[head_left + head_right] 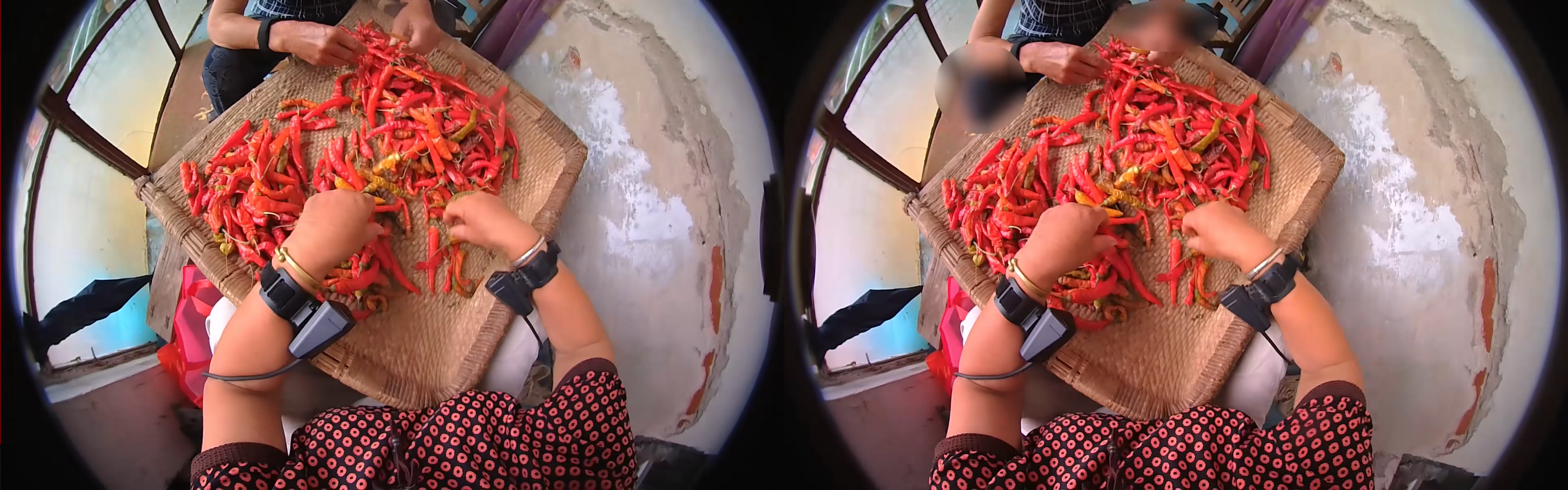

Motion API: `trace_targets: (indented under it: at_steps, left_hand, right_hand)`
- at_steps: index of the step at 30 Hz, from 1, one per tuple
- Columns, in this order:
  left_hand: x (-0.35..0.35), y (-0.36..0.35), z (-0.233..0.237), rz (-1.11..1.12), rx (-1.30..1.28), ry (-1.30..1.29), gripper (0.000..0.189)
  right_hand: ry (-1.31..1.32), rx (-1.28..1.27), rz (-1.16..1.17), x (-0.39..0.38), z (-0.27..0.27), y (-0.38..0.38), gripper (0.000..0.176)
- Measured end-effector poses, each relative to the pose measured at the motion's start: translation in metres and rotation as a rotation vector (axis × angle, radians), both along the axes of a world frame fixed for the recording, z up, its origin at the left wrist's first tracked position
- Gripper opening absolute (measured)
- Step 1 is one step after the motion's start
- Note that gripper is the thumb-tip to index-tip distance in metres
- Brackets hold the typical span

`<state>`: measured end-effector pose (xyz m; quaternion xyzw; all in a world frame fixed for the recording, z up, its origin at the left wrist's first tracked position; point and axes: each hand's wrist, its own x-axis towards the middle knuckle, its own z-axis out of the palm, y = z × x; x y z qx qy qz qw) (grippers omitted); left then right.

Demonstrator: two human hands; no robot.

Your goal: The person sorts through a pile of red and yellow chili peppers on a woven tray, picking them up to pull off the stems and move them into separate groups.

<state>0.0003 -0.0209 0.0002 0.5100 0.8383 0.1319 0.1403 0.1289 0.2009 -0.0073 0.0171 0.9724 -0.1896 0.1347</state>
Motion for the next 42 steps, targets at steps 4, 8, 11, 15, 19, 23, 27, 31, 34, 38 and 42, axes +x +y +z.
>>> trace_targets:
  at_steps: [4, 8, 11, 15, 19, 23, 27, 31, 34, 38, 42]
  left_hand:
    - [0.001, 0.000, 0.001, -0.015, 0.003, 0.037, 0.033]
    - [-0.001, -0.001, 0.001, -0.030, -0.024, 0.034, 0.035]
    - [-0.002, -0.003, 0.003, -0.058, -0.043, 0.026, 0.037]
    - [-0.005, -0.007, 0.000, -0.099, -0.065, 0.042, 0.039]
    - [-0.007, -0.008, 0.002, -0.095, -0.053, 0.039, 0.037]
    - [-0.006, -0.007, 0.003, -0.079, -0.064, 0.028, 0.035]
    - [-0.007, -0.008, 0.002, -0.073, -0.047, 0.040, 0.034]
    - [-0.007, -0.008, 0.002, -0.062, -0.084, 0.071, 0.033]
    - [-0.006, -0.007, -0.001, -0.066, -0.071, 0.055, 0.034]
    - [-0.006, -0.008, 0.000, -0.067, -0.044, 0.050, 0.032]
    - [-0.007, -0.008, 0.001, -0.070, -0.047, 0.050, 0.030]
  right_hand:
    - [-0.156, 0.283, 0.111, 0.008, -0.003, -0.011, 0.019]
    - [-0.103, 0.324, 0.171, 0.005, -0.024, -0.007, 0.019]
    - [-0.017, 0.223, 0.056, 0.001, -0.014, -0.010, 0.016]
    - [-0.002, -0.303, -0.200, -0.007, -0.003, 0.000, 0.017]
    - [-0.076, -0.735, -0.373, -0.025, 0.023, -0.004, 0.016]
    - [0.316, -1.317, -0.606, -0.048, 0.039, -0.022, 0.018]
    - [0.235, -0.873, -0.409, -0.042, 0.003, -0.005, 0.028]
    - [0.081, -0.025, 0.257, -0.012, -0.027, -0.005, 0.032]
    - [-0.023, 0.094, 0.236, -0.003, -0.023, -0.015, 0.024]
    - [-0.009, 0.121, 0.238, -0.003, -0.032, -0.012, 0.019]
    - [0.032, 0.225, 0.261, -0.003, -0.033, -0.008, 0.018]
